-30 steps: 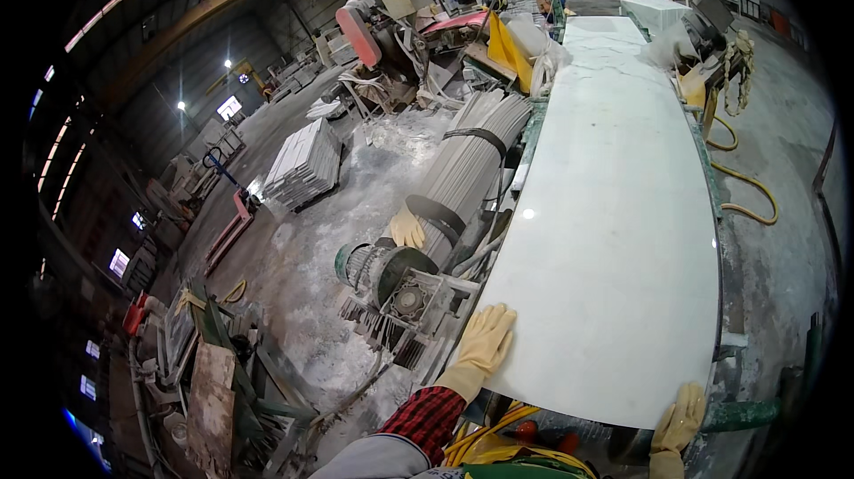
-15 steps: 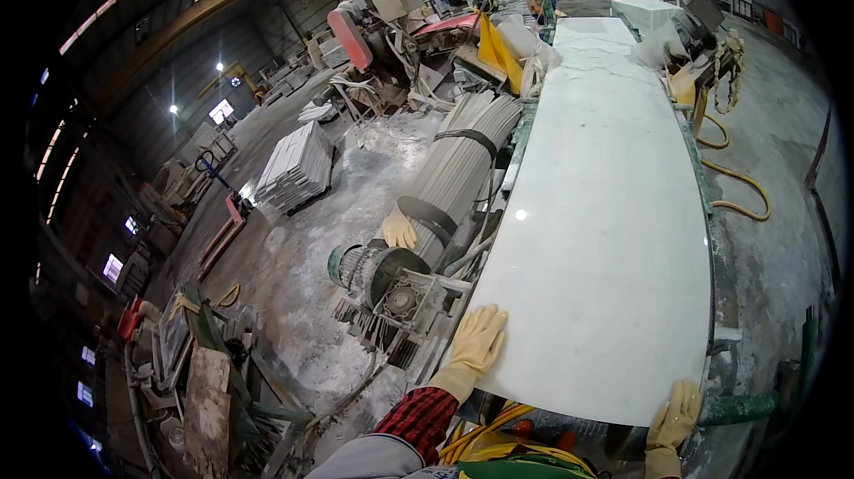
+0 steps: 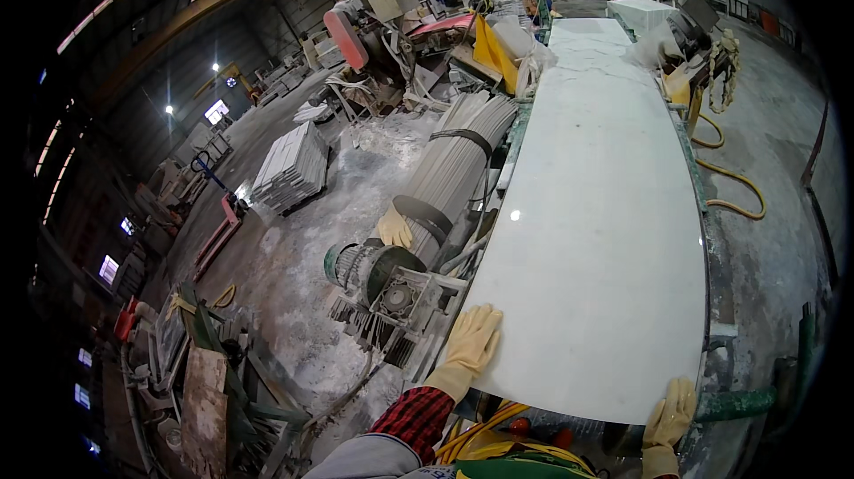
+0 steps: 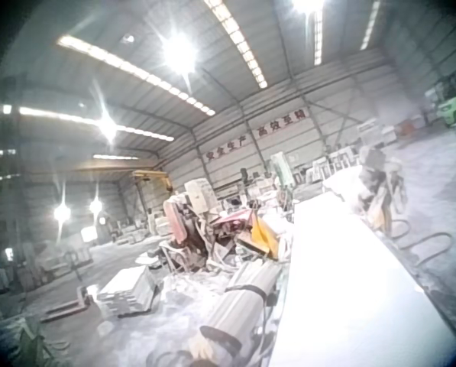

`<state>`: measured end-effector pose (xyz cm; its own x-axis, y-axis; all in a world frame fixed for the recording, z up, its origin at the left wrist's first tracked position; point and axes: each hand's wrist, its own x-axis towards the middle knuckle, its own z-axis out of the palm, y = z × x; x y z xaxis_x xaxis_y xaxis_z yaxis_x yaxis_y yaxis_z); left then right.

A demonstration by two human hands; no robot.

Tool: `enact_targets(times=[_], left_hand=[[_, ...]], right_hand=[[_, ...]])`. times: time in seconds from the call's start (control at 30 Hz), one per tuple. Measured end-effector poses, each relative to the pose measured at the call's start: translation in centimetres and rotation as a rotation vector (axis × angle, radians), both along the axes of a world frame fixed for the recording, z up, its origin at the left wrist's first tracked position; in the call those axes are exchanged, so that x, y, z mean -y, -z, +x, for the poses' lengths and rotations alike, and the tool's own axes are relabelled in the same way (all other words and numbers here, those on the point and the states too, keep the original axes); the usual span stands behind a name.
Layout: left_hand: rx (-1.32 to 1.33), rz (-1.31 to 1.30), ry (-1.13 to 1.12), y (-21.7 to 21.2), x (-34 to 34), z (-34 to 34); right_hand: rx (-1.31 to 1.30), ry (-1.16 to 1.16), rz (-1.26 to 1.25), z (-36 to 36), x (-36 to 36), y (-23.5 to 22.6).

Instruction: The person repeatedly picks up large white rectangular slabs and feeds them into a processing machine with rollers. The slabs are handled one at a time and moved along the conveyor system.

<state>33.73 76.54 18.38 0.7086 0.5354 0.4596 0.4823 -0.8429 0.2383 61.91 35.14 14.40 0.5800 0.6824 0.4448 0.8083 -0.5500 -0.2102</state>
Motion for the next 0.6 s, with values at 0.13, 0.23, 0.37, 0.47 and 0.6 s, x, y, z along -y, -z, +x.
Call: enact_targets(times=[0.13, 0.23, 0.37, 0.47, 0.6], left_hand=[[0.008, -0.001, 0.002, -0.45, 0.34, -0.07], [0.002, -0.005, 0.001, -0.17, 0.22, -0.28], [0.015, 0.002, -0.002, 0.39, 0.24, -0.43], [-0.007, -0.017, 0.002, 0.36, 0.18, -0.49], [0.001, 0.004, 0.004, 0.12, 0.39, -0.52]], right_hand=[[0.022, 0.001, -0.007, -0.11, 0.18, 0.09], [0.025, -0.009, -0.001, -0.24, 0.16, -0.13], [0.022, 0.001, -0.007, -0.49, 0.23, -0.28], [0.017, -0.002, 0.009, -0.65, 0.36, -0.21], [0.028, -0.013, 0.002, -0.7, 0.46, -0.31]])
